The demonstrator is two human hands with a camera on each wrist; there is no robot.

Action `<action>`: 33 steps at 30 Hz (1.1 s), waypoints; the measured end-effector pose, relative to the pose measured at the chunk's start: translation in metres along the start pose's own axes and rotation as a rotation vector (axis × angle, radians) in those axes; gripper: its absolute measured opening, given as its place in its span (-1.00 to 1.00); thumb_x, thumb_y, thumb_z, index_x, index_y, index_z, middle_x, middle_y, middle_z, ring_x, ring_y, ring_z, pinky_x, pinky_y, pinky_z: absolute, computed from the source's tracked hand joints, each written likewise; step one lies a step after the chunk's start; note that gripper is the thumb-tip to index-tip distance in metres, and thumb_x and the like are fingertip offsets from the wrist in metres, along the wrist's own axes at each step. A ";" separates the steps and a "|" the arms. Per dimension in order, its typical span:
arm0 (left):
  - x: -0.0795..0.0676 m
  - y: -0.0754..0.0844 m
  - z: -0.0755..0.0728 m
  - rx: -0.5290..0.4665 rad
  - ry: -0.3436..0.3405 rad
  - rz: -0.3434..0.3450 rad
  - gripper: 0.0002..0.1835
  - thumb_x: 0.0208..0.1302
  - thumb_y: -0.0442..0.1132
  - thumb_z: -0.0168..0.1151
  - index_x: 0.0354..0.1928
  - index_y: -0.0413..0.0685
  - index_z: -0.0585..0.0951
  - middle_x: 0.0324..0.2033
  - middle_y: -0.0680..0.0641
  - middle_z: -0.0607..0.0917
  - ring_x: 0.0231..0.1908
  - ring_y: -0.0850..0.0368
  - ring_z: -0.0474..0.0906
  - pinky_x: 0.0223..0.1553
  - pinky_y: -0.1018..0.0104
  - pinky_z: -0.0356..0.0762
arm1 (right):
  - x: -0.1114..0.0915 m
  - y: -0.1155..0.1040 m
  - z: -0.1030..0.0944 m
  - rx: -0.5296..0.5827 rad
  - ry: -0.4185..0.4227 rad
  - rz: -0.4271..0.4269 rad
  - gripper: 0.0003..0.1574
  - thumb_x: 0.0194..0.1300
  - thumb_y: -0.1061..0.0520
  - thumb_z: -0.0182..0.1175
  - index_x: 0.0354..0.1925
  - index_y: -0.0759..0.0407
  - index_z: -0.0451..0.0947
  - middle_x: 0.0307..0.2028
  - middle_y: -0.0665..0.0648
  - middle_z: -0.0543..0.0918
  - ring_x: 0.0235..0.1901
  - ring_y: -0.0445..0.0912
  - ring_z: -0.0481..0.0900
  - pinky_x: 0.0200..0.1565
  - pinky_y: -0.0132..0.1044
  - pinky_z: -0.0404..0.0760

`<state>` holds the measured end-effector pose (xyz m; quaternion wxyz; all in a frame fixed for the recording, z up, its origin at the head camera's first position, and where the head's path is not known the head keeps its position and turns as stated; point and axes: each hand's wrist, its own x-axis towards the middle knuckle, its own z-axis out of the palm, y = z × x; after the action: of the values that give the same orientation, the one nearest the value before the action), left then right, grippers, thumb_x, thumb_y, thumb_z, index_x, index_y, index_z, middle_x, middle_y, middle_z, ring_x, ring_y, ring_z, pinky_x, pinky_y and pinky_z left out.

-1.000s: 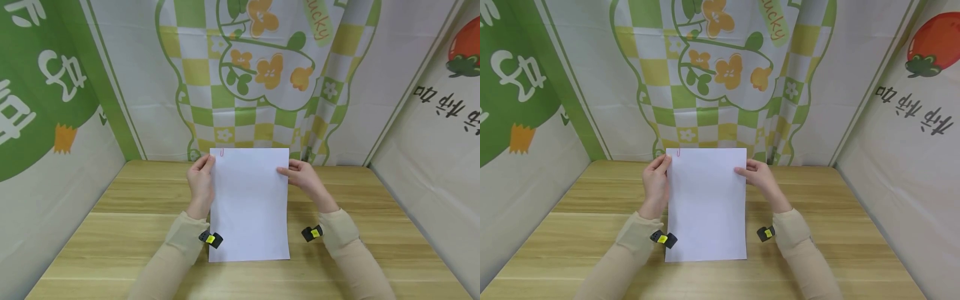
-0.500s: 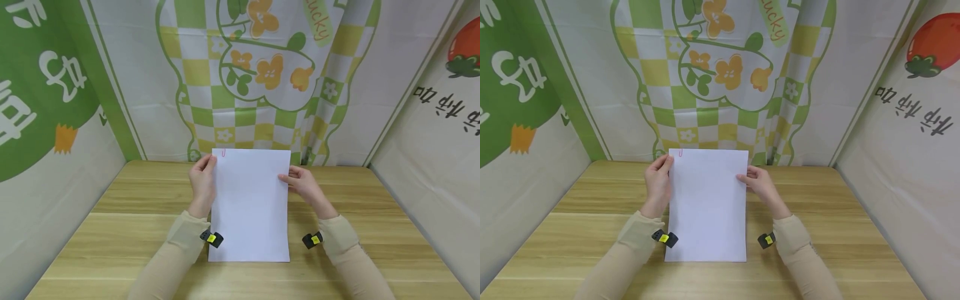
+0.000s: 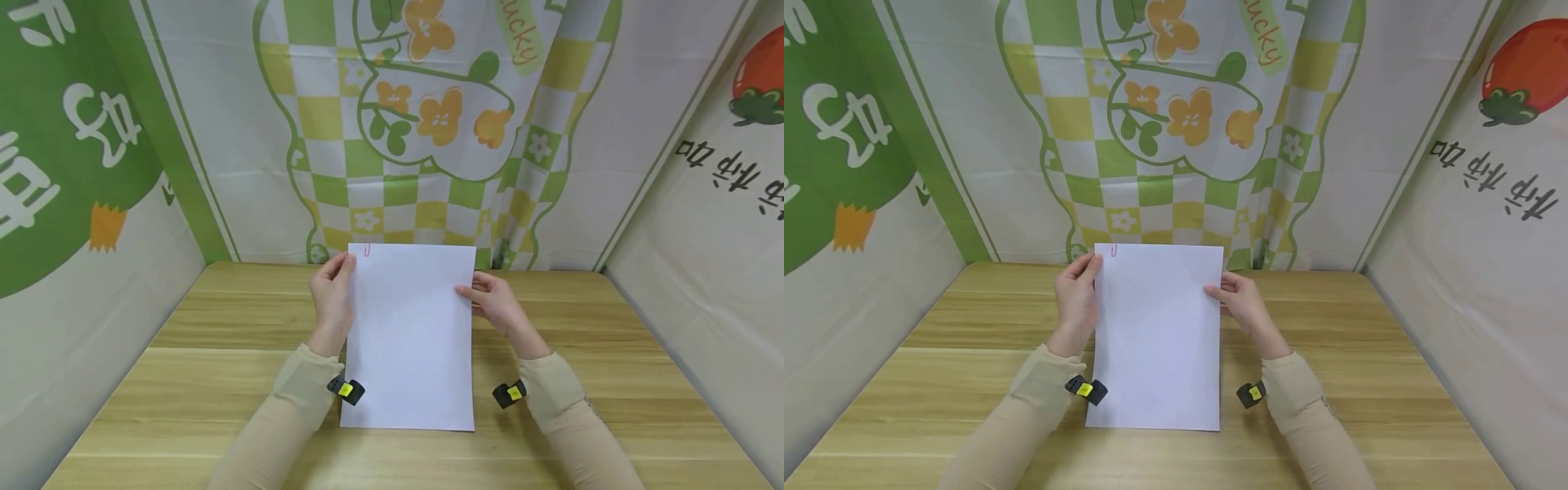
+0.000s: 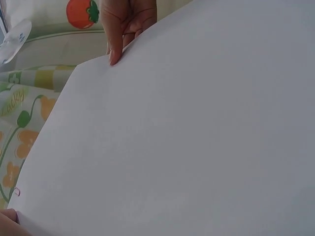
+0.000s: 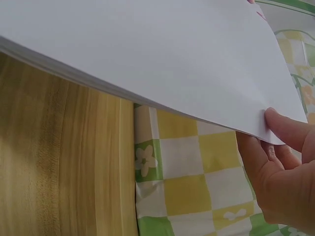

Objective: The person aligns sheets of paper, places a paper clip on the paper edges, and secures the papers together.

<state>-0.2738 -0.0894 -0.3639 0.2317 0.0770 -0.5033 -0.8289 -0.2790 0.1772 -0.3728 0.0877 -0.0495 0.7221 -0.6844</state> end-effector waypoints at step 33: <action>0.010 -0.030 -0.008 0.215 -0.080 -0.102 -0.76 0.26 -0.34 0.21 -0.12 -0.41 0.60 -0.44 0.14 0.55 -0.36 0.30 0.43 -0.32 0.52 0.42 | 0.015 0.024 0.001 -0.001 0.116 0.080 -0.45 0.33 0.21 0.15 0.23 0.37 0.32 -0.28 -0.03 0.64 -0.39 -0.24 0.60 -0.32 -0.38 0.61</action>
<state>-0.2887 -0.0885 -0.3931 0.1595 0.0935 -0.5937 -0.7832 -0.2925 0.1747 -0.3976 0.0728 0.0192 0.7277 -0.6817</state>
